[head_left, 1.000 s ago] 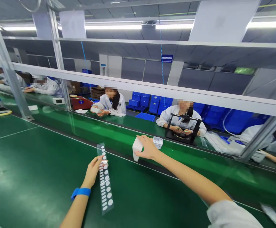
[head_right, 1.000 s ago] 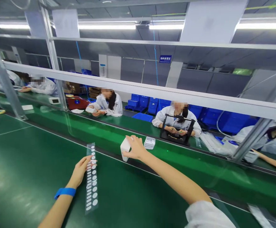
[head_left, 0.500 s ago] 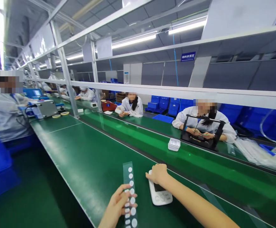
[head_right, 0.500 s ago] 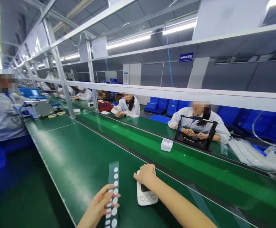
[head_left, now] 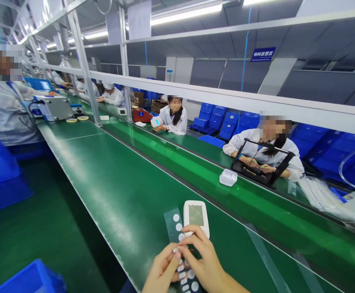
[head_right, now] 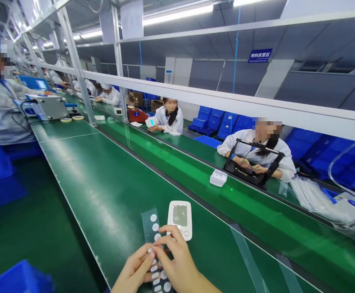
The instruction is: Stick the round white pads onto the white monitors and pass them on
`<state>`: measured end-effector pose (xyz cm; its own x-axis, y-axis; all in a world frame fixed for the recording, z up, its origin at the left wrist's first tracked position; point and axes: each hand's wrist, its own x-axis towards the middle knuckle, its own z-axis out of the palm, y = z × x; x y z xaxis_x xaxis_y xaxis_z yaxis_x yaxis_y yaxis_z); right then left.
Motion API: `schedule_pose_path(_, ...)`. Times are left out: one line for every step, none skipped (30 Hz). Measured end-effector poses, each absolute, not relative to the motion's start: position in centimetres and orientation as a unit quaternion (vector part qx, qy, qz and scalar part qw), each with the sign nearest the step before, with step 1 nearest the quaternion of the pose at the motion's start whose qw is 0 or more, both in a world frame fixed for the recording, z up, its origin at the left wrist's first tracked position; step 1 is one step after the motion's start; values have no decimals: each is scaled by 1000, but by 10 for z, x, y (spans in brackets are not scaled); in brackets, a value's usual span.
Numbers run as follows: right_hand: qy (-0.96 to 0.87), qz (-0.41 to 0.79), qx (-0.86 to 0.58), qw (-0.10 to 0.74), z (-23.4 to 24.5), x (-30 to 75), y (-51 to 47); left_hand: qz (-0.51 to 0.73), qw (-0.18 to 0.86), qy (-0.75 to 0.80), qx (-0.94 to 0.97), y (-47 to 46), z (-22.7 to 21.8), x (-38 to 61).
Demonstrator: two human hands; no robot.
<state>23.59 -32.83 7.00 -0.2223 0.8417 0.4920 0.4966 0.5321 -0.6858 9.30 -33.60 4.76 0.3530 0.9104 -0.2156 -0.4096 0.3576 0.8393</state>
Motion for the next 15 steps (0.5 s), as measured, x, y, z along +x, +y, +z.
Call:
schedule_pose_path(-762, 186, -435, 442, 67, 236, -330, 447, 754, 346, 335, -339, 46, 93)
schedule_pose_path(-767, 169, -429, 445, 65, 236, -330, 451, 762, 338, 319, -341, 45, 92)
schedule_pose_path(-774, 149, -424, 445, 64, 237, -330, 456, 766, 334, 307, -343, 44, 92)
schedule_pose_path(-784, 129, -418, 440, 64, 238, -330, 461, 765, 335, 299, -345, 42, 92)
schedule_pose_path(-796, 110, -410, 432, 64, 240, -329, 467, 761, 339, 296, -347, 41, 92)
schedule_pose_path(-806, 99, -403, 422, 65, 241, -330, 474, 755, 344, 296, -348, 40, 93)
schedule_pose_path(-815, 93, -397, 412, 65, 242, -330, 480, 749, 346, 297, -349, 38, 94)
schedule_pose_path(-820, 92, -394, 404, 66, 243, -331, 485, 746, 347, 298, -350, 37, 95)
schedule_pose_path(-823, 93, -393, 400, 65, 244, -332, 487, 744, 346, 299, -351, 36, 96)
schedule_pose_path(-824, 93, -392, 399, 65, 244, -334, 488, 743, 346, 300, -351, 35, 97)
schedule_pose_path(-825, 96, -391, 398, 63, 243, -335, 488, 742, 347, 301, -352, 34, 98)
schedule_pose_path(-824, 98, -391, 398, 61, 243, -335, 487, 740, 350, 304, -352, 32, 99)
schedule_pose_path(-822, 101, -393, 399, 59, 242, -336, 485, 738, 354, 309, -352, 30, 99)
schedule_pose_path(-820, 102, -396, 400, 58, 240, -337, 480, 736, 356, 318, -352, 27, 99)
schedule_pose_path(-820, 98, -398, 399, 56, 239, -338, 476, 731, 358, 332, -352, 24, 99)
